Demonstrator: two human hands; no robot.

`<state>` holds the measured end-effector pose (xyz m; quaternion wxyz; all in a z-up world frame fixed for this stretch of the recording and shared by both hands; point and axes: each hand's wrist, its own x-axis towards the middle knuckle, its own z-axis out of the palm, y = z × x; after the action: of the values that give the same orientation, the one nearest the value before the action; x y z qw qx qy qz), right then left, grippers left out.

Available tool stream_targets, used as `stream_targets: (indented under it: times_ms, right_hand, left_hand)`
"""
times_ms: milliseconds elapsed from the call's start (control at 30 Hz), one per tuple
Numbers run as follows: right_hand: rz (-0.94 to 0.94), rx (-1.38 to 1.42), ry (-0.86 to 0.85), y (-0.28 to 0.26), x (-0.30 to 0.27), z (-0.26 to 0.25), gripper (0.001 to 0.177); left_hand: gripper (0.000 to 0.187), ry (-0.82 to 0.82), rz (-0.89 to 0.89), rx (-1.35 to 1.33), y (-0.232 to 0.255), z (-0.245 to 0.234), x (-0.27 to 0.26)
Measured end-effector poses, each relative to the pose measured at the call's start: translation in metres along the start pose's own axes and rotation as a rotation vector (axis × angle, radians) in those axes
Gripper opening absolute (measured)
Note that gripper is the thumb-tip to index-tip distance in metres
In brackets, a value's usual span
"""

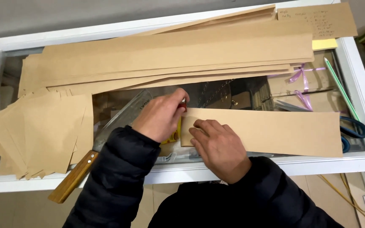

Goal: Folding and cutting large brown paper sheets into smaller pieces for food packaging using a large knife.

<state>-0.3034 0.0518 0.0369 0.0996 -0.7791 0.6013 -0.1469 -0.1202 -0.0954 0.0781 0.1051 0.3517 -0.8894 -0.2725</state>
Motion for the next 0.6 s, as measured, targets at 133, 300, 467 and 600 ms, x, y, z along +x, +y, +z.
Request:
stream_targets:
  times_ms: [133,300,467,600]
  right_hand:
    - [-0.030,-0.016,0.011,0.000,0.001,-0.003,0.036]
    - [-0.041,-0.039,0.049,0.000,0.000,-0.001,0.032]
    - [-0.033,-0.065,0.012,0.002,-0.001,0.004,0.034]
    - [-0.017,-0.071,0.003,0.000,-0.002,0.002,0.034]
  left_hand:
    - [0.017,-0.047,-0.022,0.007,0.003,0.006,-0.015]
    - [0.014,-0.089,-0.044,-0.023,0.015,0.009,-0.046]
    - [0.012,-0.112,-0.044,-0.035,0.025,0.010,-0.069]
    - [0.011,-0.126,-0.039,-0.042,0.034,0.009,-0.082]
